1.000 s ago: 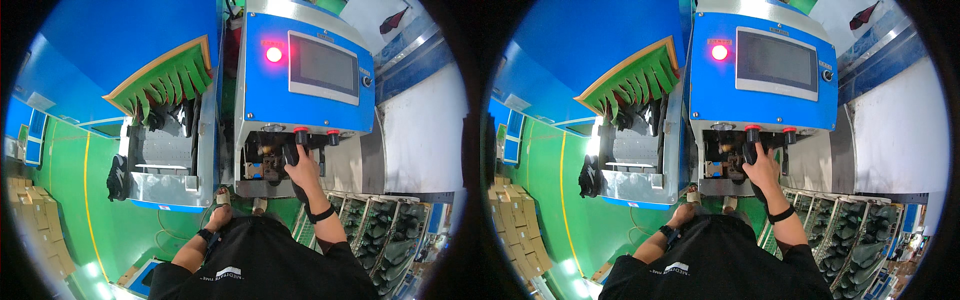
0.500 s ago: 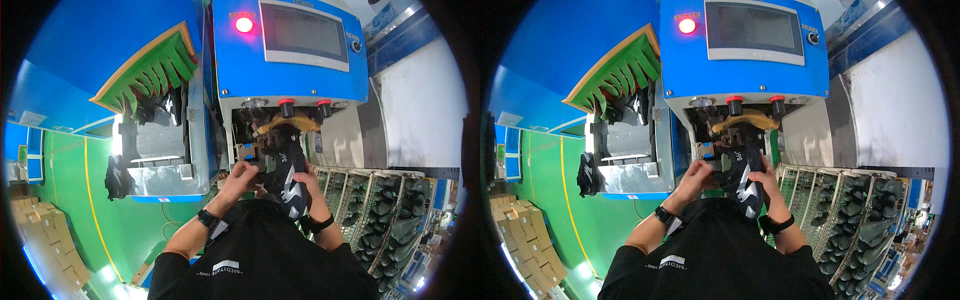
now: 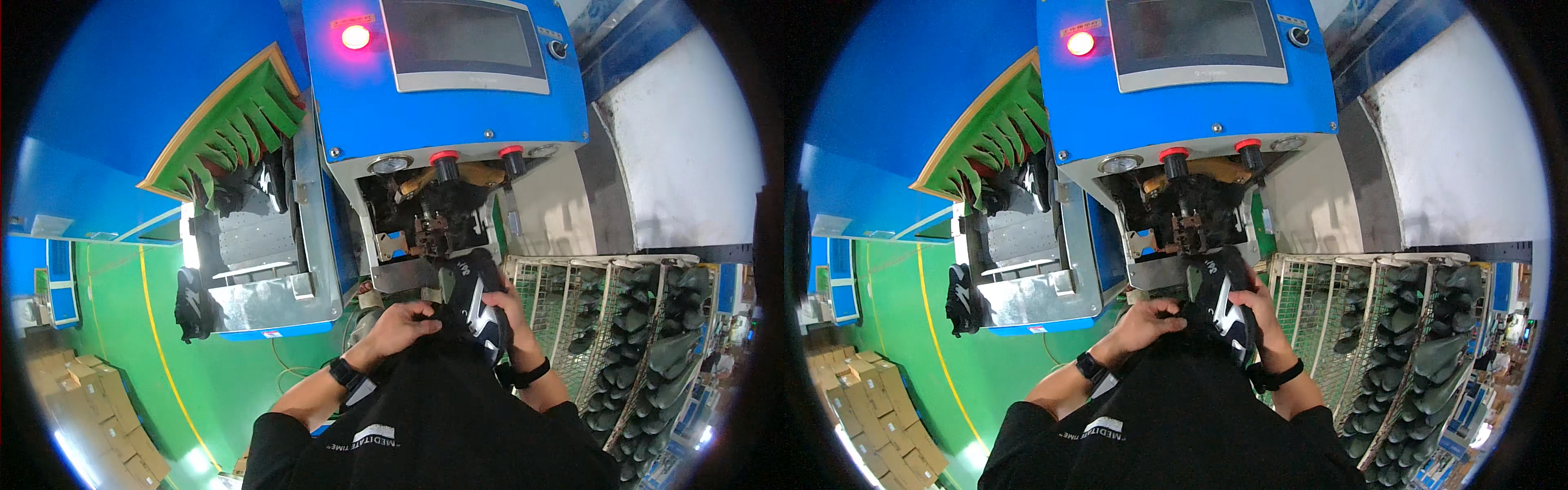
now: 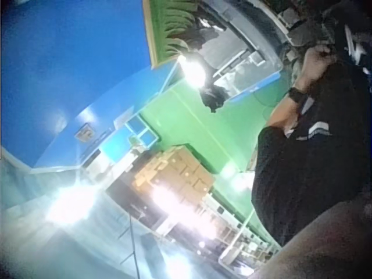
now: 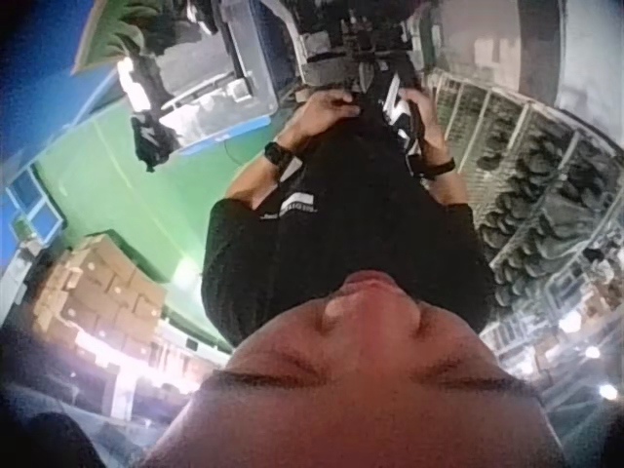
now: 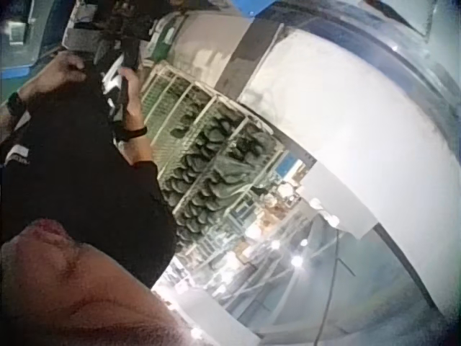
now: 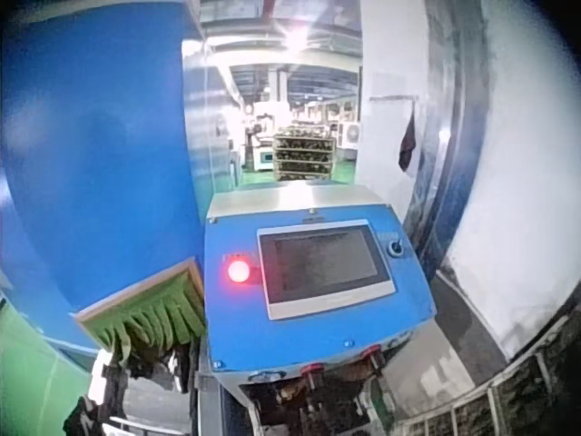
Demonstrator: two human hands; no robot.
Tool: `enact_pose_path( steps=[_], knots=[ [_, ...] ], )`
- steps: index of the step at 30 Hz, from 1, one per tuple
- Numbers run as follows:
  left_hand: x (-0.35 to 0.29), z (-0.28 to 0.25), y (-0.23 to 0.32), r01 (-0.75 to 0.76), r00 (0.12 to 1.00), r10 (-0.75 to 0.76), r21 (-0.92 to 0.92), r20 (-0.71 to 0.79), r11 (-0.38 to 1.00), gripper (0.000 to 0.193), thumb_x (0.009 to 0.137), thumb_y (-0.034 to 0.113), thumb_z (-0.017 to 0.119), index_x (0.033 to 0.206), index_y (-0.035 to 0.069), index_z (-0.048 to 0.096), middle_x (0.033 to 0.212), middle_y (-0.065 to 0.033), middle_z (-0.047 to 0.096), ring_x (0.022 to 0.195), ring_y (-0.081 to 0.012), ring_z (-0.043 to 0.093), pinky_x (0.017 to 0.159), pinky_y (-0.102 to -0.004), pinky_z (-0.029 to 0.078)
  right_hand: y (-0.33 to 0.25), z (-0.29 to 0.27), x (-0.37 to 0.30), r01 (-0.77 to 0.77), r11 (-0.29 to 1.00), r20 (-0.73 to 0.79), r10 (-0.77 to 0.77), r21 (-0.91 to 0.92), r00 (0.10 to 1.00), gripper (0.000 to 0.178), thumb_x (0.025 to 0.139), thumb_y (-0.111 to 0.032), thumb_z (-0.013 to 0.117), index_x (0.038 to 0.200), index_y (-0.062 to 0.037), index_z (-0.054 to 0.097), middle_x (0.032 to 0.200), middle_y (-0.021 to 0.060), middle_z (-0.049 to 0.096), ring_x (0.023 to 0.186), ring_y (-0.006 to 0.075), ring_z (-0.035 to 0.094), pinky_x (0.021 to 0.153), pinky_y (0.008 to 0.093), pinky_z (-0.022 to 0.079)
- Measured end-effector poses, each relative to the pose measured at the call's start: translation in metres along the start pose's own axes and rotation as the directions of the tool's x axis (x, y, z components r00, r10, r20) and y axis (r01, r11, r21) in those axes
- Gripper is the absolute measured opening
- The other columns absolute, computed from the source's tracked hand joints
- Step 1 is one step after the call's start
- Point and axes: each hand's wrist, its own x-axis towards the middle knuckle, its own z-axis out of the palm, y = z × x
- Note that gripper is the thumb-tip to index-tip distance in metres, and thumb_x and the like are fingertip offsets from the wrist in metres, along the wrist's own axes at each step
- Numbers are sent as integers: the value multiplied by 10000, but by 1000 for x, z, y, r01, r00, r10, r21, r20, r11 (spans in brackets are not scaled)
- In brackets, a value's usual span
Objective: Operating shoe manufacturing machinery to assemble footwear components.
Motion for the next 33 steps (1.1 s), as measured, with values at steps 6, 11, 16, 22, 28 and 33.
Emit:
enact_pose_path(
  steps=[6, 11, 16, 22, 28, 33],
  knots=[
    [9, 7, -5, -62, 978, 63, 15, -199, 998, 354, 983, 227, 635, 1245, -10, 635, 1031, -97, 689, 877, -170, 669, 822, -340, 537, -54, 41, 24, 368, 771, 62, -395, -520, 917, 893, 706, -11, 694, 1545, 5, 389, 1307, 97, 607, 1074, 158, 609, 940, 295, 485],
    [35, -6, -28, -3, 978, -92, -455, -187, 890, 370, 1031, 228, 554, 1286, -34, 610, 1107, -107, 694, 1036, -171, 649, 939, -313, 503, -72, 68, 49, 313, 690, 53, -371, -652, 927, 939, 701, -54, 743, 1566, -35, 376, 1265, 132, 631, 969, 174, 659, 833, 306, 522],
    [43, -17, -101, 137, 955, -206, -300, -212, 944, 293, 1016, 204, 541, 1133, -36, 663, 937, -63, 680, 835, -151, 627, 781, -297, 515, -58, 94, 78, 165, 78, 121, -401, -983, 908, 947, 724, -208, 740, 1592, -235, 363, 1337, 242, 564, 1057, 368, 685, 873, 385, 555],
    [21, -26, -148, 227, 904, -330, -349, -272, 909, 303, 968, 248, 555, 1012, -26, 676, 827, -97, 695, 757, -179, 661, 692, -320, 528, -42, 119, 117, -6, -196, 55, -307, -981, 950, 984, 758, -318, 714, 1617, -280, 236, 1398, 381, 431, 1025, 536, 642, 800, 529, 569],
    [19, -41, -133, 194, 867, -378, -479, -324, 856, 319, 983, 257, 525, 1001, -22, 679, 813, -77, 690, 735, -167, 654, 657, -308, 521, -22, 113, 115, 0, -189, 88, -462, -982, 883, 855, 794, -307, 709, 1558, -158, 353, 1291, 379, 445, 846, 494, 659, 708, 534, 555],
    [28, -45, -140, 226, 851, -326, -274, -412, 935, 309, 975, 245, 538, 1003, -31, 675, 816, -59, 684, 731, -168, 650, 656, -313, 513, -5, 100, 112, 49, -216, 175, -617, -975, 767, 947, 814, -227, 718, 1623, -231, 224, 1347, 387, 407, 982, 555, 627, 755, 531, 554]
  ],
)
